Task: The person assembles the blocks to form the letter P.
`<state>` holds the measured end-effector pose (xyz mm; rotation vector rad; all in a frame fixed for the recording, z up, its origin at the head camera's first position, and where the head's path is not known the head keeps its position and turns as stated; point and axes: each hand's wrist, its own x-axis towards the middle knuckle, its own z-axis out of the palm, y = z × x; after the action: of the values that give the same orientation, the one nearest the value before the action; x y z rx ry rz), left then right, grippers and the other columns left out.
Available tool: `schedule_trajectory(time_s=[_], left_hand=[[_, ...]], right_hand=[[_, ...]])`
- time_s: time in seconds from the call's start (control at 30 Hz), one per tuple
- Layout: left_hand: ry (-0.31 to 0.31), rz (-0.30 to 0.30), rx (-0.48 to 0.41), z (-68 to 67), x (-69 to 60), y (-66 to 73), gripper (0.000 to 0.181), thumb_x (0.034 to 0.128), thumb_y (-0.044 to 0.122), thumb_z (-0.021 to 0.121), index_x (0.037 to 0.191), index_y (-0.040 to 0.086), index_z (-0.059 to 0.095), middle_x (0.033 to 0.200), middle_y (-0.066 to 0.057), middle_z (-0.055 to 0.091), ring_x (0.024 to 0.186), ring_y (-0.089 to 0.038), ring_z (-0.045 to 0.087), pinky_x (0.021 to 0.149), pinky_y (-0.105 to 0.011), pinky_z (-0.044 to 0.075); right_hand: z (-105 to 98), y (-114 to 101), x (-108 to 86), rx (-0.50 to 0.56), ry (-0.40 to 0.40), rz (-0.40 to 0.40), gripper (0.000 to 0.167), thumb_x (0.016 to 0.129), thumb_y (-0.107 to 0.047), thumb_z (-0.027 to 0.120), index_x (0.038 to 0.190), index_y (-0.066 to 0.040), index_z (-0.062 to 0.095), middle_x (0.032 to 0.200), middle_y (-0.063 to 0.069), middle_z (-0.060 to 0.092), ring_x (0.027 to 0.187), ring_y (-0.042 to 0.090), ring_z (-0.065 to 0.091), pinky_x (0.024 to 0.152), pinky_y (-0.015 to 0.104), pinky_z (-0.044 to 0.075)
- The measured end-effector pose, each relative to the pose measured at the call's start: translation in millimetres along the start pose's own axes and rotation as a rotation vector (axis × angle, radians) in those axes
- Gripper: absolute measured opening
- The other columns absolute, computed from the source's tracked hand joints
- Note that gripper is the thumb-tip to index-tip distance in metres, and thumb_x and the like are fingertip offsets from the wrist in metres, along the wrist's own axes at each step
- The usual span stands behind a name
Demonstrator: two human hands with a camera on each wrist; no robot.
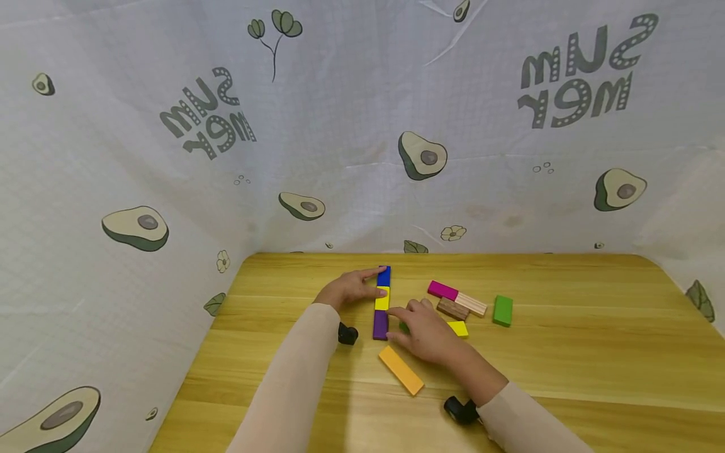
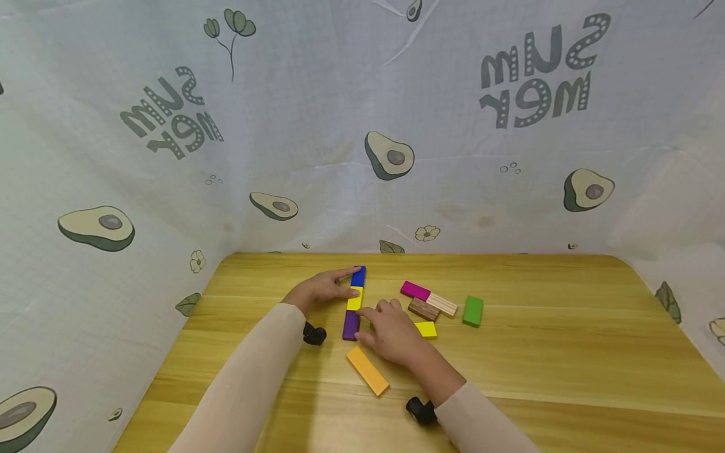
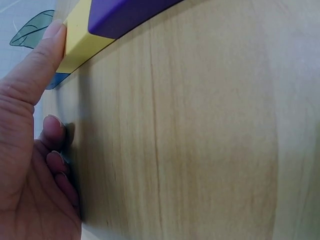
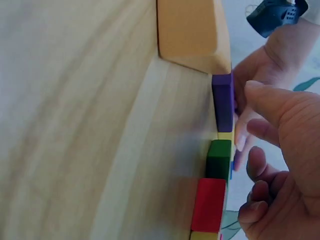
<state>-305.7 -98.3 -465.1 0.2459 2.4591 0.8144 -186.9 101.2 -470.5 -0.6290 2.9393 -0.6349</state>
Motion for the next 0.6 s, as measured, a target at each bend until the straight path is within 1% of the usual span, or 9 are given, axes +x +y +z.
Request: schedule_trajectory(time_s=[0.07, 0.17, 0.3, 0.4, 0.5, 0.6], left_hand=[[-0.002, -0.003, -0.005, 0.0, 0.6, 0.2, 0.071, 0.0911, 0.055, 0.071, 0.153, 0.053, 0.037, 0.167, -0.005, 0.034, 0.156, -0.038, 0.027, 0.123, -0.065, 0.024], [-0.008, -0.004, -0.009, 0.3, 1.6, -0.1, 0.074, 0.0892, 0.056, 0.073, 0.153, 0.053, 0.037, 0.168, -0.004, 0.033, 0.156, -0.039, 0.026, 0.123, -0.066, 0.024], [-0.018, -0.006, -0.018, 1.0, 3.2, -1.7, 0.084, 0.0827, 0.055, 0.08, 0.154, 0.054, 0.035, 0.168, -0.005, 0.032, 0.157, -0.039, 0.024, 0.124, -0.066, 0.023], [-0.026, -0.006, -0.034, 1.1, 3.7, -2.4, 0.091, 0.0779, 0.053, 0.086, 0.154, 0.053, 0.035, 0.168, -0.007, 0.033, 0.157, -0.039, 0.022, 0.124, -0.065, 0.022], [-0.031, -0.003, -0.033, 1.0, 3.8, -2.4, 0.095, 0.0752, 0.052, 0.088, 0.154, 0.052, 0.035, 0.168, -0.009, 0.032, 0.157, -0.039, 0.021, 0.124, -0.065, 0.021], [-0.029, -0.006, 0.005, 1.3, 4.0, -2.1, 0.098, 0.0729, 0.054, 0.089, 0.154, 0.053, 0.034, 0.168, -0.01, 0.031, 0.157, -0.04, 0.02, 0.123, -0.067, 0.021]], right_hand=[[-3, 1, -1.9, 0.009, 0.002, 0.02, 0.048, 0.094, -0.039, 0.074, 0.136, -0.018, 0.065, 0.095, -0.001, 0.056, 0.089, 0.017, 0.042, 0.072, 0.03, 0.04], [-5, 5, -4.0, 0.003, 0.023, 0.086, 0.054, 0.092, -0.04, 0.076, 0.138, -0.014, 0.063, 0.1, 0.003, 0.058, 0.094, 0.02, 0.047, 0.077, 0.035, 0.046], [-6, 12, -5.7, -0.044, 0.06, 0.158, 0.065, 0.09, -0.045, 0.077, 0.14, -0.008, 0.059, 0.116, 0.013, 0.062, 0.103, 0.027, 0.052, 0.089, 0.045, 0.05], [-6, 15, -7.1, -0.056, 0.076, 0.204, 0.069, 0.089, -0.048, 0.077, 0.138, -0.003, 0.059, 0.126, 0.02, 0.062, 0.109, 0.033, 0.052, 0.093, 0.051, 0.049], [-6, 17, -8.0, -0.057, 0.08, 0.241, 0.069, 0.088, -0.048, 0.077, 0.135, -0.001, 0.06, 0.126, 0.022, 0.062, 0.112, 0.035, 0.051, 0.096, 0.053, 0.048], [-6, 17, -9.6, -0.059, 0.087, 0.247, 0.067, 0.088, -0.049, 0.077, 0.132, 0.0, 0.061, 0.122, 0.022, 0.063, 0.11, 0.035, 0.051, 0.093, 0.051, 0.047]])
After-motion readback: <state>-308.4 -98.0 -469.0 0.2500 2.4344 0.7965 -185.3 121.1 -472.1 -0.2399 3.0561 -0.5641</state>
